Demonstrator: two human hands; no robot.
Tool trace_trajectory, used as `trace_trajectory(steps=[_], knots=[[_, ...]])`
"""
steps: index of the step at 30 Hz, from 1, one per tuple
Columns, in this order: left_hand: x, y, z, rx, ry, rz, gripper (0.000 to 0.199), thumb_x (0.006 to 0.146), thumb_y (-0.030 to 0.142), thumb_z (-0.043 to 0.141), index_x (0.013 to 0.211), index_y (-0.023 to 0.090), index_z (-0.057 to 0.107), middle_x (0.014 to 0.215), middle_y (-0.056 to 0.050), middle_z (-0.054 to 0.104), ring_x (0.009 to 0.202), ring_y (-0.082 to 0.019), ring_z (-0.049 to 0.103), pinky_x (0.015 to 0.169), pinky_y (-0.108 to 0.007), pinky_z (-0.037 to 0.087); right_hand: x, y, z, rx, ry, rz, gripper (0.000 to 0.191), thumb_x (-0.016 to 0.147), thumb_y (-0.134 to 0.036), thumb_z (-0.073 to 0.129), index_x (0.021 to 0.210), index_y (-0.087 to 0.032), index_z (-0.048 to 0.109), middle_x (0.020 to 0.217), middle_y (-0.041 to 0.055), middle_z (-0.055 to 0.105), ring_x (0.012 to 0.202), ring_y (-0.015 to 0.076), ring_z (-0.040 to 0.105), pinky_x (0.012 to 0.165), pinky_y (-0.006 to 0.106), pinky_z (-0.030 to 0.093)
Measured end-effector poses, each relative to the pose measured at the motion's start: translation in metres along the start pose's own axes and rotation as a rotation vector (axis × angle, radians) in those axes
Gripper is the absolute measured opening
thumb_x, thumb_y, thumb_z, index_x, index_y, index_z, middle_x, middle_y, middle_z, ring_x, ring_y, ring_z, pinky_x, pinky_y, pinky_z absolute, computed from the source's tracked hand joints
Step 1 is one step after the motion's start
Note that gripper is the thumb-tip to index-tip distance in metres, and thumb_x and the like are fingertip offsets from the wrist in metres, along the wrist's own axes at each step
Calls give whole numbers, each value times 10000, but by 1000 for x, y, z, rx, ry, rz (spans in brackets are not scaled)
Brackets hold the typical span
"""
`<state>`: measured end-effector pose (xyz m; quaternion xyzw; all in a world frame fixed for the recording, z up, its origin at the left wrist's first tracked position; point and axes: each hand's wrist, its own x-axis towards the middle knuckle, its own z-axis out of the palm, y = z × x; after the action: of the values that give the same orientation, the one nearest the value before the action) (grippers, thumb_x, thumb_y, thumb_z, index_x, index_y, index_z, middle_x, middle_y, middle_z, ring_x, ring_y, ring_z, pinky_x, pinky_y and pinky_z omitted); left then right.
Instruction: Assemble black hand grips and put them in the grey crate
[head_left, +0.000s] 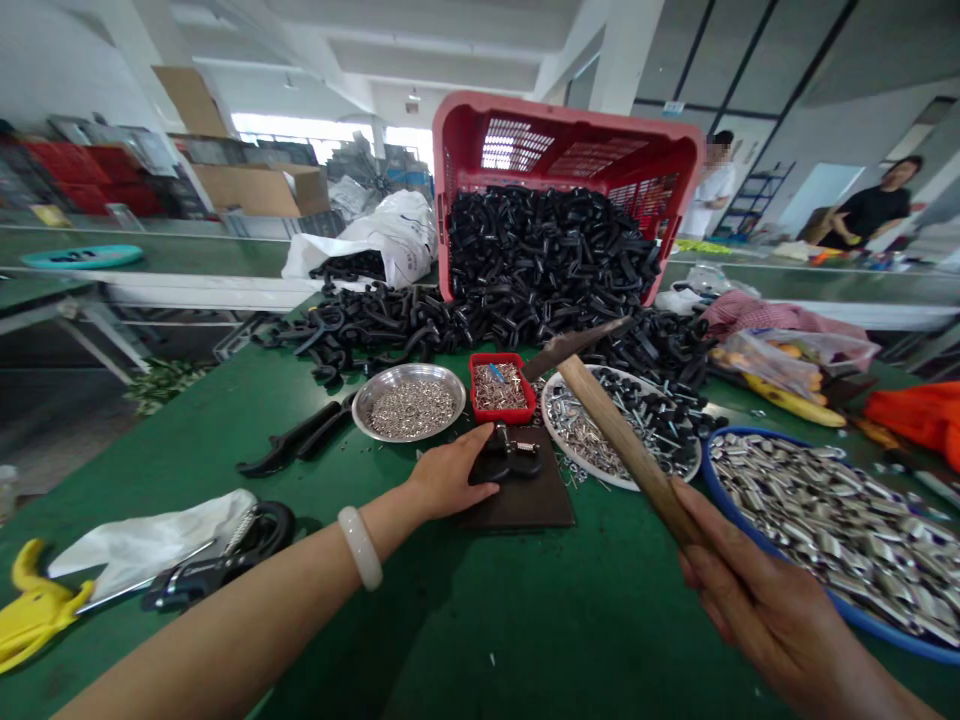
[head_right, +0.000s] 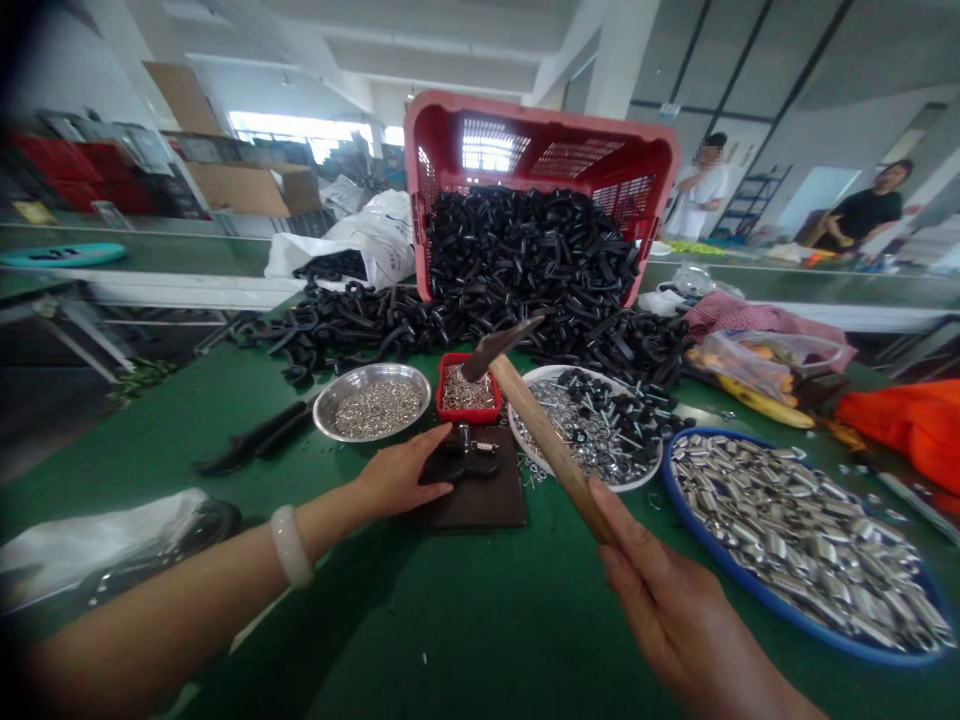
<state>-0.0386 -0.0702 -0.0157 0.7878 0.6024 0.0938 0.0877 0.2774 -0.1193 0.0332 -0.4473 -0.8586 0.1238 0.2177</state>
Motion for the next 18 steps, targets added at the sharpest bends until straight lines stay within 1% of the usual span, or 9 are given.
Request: trace_trajectory(steps=[3,5,7,10,11,12,15,16,18], knots=[[1,-6,0,-42,-24,-19,729,698,551,495,1316,207,317,1372,-37,354,1186,-222,412,948,-314,374,1,4,13,-45,-87,-108,501,872,-231,351,1364,-243,255,1084,60,630,908,179,627,725,254,534],[2,-9,0,-54,-30,5,696,698,552,495,1291,212,362,1351,-31,387,1182,-209,418,956,-302,367,4,3,14,-46,-178,-93,473,876,-219,342,1346,-251,296,1152,32,590,984,182,590,791,280,512],[3,-10,0,-60,-26,7,697,690,551,505,1287,220,368,1337,-29,407,1163,-205,438,946,-301,376,7,1,11,-50,-159,-61,470,881,-227,337,1347,-255,287,1180,15,568,1006,182,575,825,295,495],[4,-10,0,-64,-24,-2,709,678,559,515,1289,234,362,1337,-19,407,1157,-208,444,944,-309,378,8,-2,10,-87,-1,-77,519,873,-236,351,1372,-239,209,1202,38,548,991,192,583,814,292,503],[4,-10,-1,-64,-24,-6,707,677,557,517,1288,236,364,1337,-18,406,1157,-208,444,945,-307,377,8,-2,11,-98,10,-98,529,868,-229,357,1374,-232,204,1190,48,557,973,193,594,799,287,511],[4,-10,-1,-63,-26,-10,703,677,551,521,1286,236,368,1338,-17,406,1157,-208,444,947,-304,375,9,-2,12,-103,-15,-113,526,864,-216,360,1371,-231,217,1167,51,575,951,191,605,785,282,518],[3,-8,-2,-54,-36,-22,685,678,538,525,1276,236,383,1336,-16,408,1152,-210,449,940,-297,381,16,-2,11,-93,-191,-130,492,860,-190,363,1343,-258,294,1117,21,610,932,173,614,793,282,514],[3,-8,-2,-49,-39,-21,683,679,537,523,1276,237,382,1336,-15,408,1150,-210,451,935,-298,386,18,-2,10,-95,-214,-126,483,862,-192,364,1336,-268,309,1134,9,600,955,168,603,812,284,504],[2,-8,-2,-40,-35,-22,688,681,539,520,1282,241,370,1338,-14,406,1146,-211,455,926,-304,396,20,-5,7,-106,-162,-117,482,866,-211,363,1341,-267,300,1191,2,557,1019,167,565,848,282,481]])
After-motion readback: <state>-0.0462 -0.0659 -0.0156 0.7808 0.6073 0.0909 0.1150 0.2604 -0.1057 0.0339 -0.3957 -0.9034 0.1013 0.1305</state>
